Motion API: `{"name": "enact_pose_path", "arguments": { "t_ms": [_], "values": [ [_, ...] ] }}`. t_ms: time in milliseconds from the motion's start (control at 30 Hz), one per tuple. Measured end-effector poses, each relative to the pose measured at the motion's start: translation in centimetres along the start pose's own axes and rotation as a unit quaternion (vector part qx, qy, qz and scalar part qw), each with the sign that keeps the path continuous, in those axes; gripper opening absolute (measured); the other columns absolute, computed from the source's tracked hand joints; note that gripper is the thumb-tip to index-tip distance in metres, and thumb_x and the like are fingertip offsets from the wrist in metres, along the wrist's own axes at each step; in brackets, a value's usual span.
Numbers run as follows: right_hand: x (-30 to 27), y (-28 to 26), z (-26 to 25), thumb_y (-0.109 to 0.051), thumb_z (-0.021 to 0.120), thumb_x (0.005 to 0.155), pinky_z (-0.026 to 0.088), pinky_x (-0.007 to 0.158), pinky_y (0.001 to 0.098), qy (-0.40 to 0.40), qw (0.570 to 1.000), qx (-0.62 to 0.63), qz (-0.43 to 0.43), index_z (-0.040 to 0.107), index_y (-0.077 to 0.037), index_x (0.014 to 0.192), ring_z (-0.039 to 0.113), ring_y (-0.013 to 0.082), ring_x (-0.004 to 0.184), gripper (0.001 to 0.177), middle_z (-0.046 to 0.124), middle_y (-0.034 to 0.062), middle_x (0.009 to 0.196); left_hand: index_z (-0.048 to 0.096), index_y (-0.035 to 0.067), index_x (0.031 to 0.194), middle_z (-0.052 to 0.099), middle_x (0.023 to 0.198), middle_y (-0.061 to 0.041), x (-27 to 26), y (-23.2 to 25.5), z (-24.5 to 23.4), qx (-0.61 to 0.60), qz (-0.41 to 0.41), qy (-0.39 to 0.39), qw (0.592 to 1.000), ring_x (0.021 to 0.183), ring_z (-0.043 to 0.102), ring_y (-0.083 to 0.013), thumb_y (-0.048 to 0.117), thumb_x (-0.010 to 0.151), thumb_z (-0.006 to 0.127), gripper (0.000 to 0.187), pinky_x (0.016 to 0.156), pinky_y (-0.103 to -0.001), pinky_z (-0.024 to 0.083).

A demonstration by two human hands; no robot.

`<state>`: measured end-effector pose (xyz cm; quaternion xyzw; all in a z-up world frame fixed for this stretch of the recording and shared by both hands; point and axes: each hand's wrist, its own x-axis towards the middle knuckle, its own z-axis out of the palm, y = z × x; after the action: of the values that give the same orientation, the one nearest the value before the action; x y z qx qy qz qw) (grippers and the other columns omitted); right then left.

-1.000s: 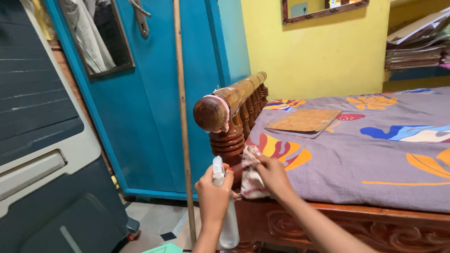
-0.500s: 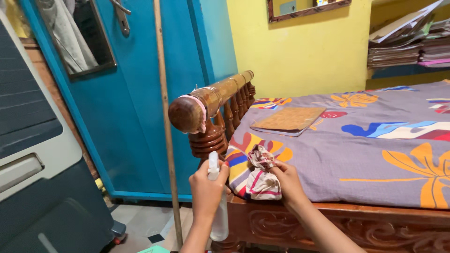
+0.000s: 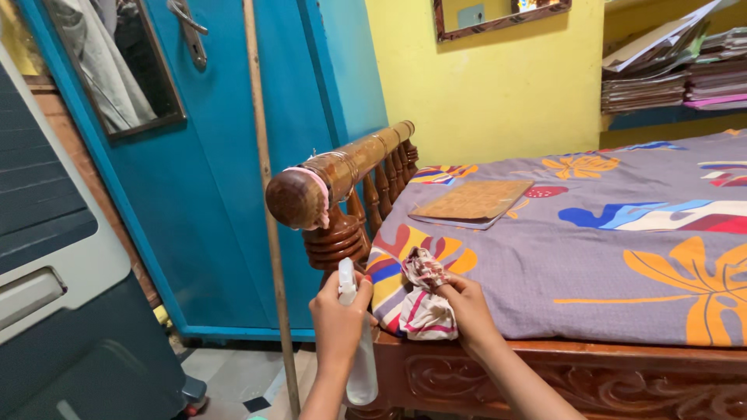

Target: The person wipes down the ornate wooden headboard and base of a bed using a spray bottle and a cloth, applying the cleaning solution to different parts of the frame and rubbing them with the cloth.

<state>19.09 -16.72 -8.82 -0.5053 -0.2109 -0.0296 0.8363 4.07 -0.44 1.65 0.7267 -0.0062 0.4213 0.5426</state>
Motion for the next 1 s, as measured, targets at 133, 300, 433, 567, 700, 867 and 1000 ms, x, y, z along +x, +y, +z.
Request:
{"name": "enact_pose_path", "arguments": {
  "t_ms": [133, 300, 433, 567, 700, 867, 1000],
  "values": [
    [-0.3, -0.6, 0.3, -0.011, 0.064, 0.092, 0.054, 0.069, 0.0265, 0.005, 1.000, -0.002, 0.008, 0.076, 0.005, 0.108, 0.067, 0.0110, 0.079, 0.026, 0.076, 0.0060, 0.094, 0.069, 0.000, 0.085, 0.072, 0.064, -0.010, 0.4, -0.4, 0.2, 0.017, 0.005, -0.019, 1.000, 0.045, 0.071, -0.0177, 0.011, 0.084, 0.068, 0.011, 0.042, -0.030, 0.054],
    [-0.3, -0.3, 0.2, -0.011, 0.065, 0.092, 0.054, 0.068, 0.0264, -0.010, 1.000, 0.001, 0.001, 0.076, 0.006, 0.109, 0.067, 0.0108, 0.080, 0.026, 0.075, 0.0064, 0.095, 0.069, -0.002, 0.084, 0.071, 0.067, -0.009, 0.1, -0.6, 0.3, -0.019, -0.022, -0.004, 1.000, 0.045, 0.070, -0.0173, 0.009, 0.084, 0.067, 0.011, 0.042, -0.030, 0.053],
    [-0.1, 0.1, 0.0, -0.014, 0.064, 0.094, 0.052, 0.067, 0.0265, -0.001, 1.000, -0.011, 0.005, 0.076, 0.005, 0.112, 0.066, 0.0104, 0.078, 0.028, 0.075, 0.0047, 0.095, 0.069, 0.000, 0.086, 0.071, 0.066, -0.009, -0.8, -0.1, -0.1, 0.010, -0.028, -0.019, 0.999, 0.044, 0.069, -0.0170, 0.010, 0.085, 0.069, 0.010, 0.041, -0.031, 0.051],
    [-0.7, -0.8, 1.5, -0.014, 0.062, 0.096, 0.054, 0.074, 0.0230, -0.027, 0.992, -0.095, -0.073, 0.076, 0.003, 0.116, 0.067, 0.0078, 0.086, 0.030, 0.078, 0.0040, 0.098, 0.070, 0.001, 0.087, 0.071, 0.069, -0.008, -0.9, 0.7, -2.3, -0.021, -0.036, 0.011, 0.999, 0.043, 0.068, -0.0176, 0.010, 0.085, 0.070, 0.010, 0.041, -0.031, 0.051],
    [-2.7, -3.1, 6.7, -0.007, 0.057, 0.091, 0.054, 0.074, 0.0287, -0.063, 0.962, -0.216, -0.151, 0.072, -0.002, 0.128, 0.070, 0.0156, 0.082, 0.040, 0.075, 0.0120, 0.101, 0.070, 0.002, 0.088, 0.072, 0.070, -0.006, -0.6, 1.4, -5.0, 0.024, -0.035, 0.018, 0.999, 0.044, 0.070, -0.0163, 0.011, 0.085, 0.069, 0.010, 0.042, -0.030, 0.052],
    [-4.3, -4.3, 15.3, -0.002, 0.063, 0.086, 0.053, 0.094, 0.0402, 0.012, 0.876, -0.367, -0.313, 0.067, 0.001, 0.129, 0.066, 0.0365, 0.112, 0.044, 0.064, 0.0242, 0.133, 0.071, 0.000, 0.088, 0.071, 0.071, -0.009, 0.2, 1.1, -7.2, -0.002, -0.011, 0.038, 0.999, 0.047, 0.069, -0.0166, 0.010, 0.086, 0.069, 0.010, 0.041, -0.031, 0.055],
    [-6.1, -3.6, 16.3, 0.001, 0.067, 0.079, 0.046, 0.107, 0.0459, 0.008, 0.783, -0.492, -0.381, 0.060, 0.003, 0.134, 0.048, 0.0429, 0.136, 0.055, 0.050, 0.0277, 0.148, 0.070, 0.000, 0.090, 0.073, 0.073, -0.008, 0.1, 0.9, -8.6, 0.006, -0.009, 0.042, 0.999, 0.046, 0.069, -0.0168, 0.011, 0.085, 0.069, 0.011, 0.041, -0.031, 0.054]
  ]
}}
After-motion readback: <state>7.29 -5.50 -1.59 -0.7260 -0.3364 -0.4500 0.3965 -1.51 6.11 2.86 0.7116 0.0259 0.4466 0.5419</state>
